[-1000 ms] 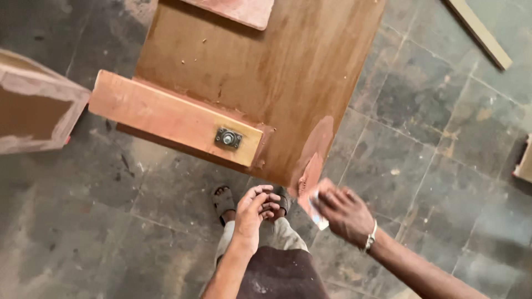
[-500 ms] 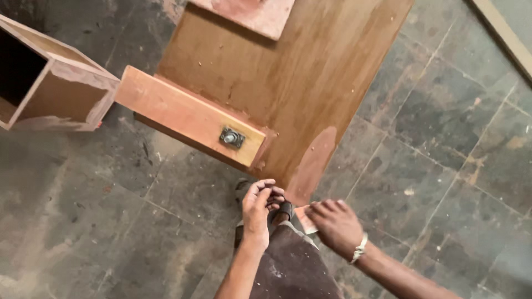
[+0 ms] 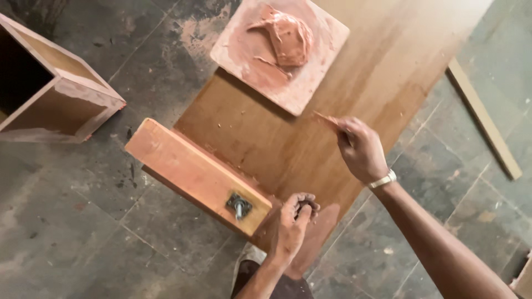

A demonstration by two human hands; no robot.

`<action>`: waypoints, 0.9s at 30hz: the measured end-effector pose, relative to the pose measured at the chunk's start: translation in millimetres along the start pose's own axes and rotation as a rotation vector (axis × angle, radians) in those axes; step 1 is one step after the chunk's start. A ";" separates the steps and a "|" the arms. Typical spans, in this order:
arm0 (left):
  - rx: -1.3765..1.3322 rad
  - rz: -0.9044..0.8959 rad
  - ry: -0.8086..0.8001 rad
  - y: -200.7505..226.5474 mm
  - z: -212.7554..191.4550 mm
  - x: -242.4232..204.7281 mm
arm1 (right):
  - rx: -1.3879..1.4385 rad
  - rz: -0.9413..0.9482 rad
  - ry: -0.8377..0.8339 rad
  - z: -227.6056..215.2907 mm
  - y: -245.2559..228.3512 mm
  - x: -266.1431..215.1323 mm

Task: The person wipes a large wooden board with a purple cloth, then uses a putty knife to spread a pinkish paste over the board's surface and a smaller attached wooden piece. The person repeatedly scoops paste from a square container and smooths it across the wood.

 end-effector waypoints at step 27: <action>-0.058 -0.024 0.091 48.9 3.3 55.3 | -0.474 -0.260 -0.306 70.8 -33.9 161.3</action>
Point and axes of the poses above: each hand's wrist, its own x-axis towards the middle knuckle, its own z-axis out of the palm, y = z × x, the point moved 8 cm from there along x, towards the middle knuckle, and after that the axes turned 8 degrees about -z, right-handed, at the moved point
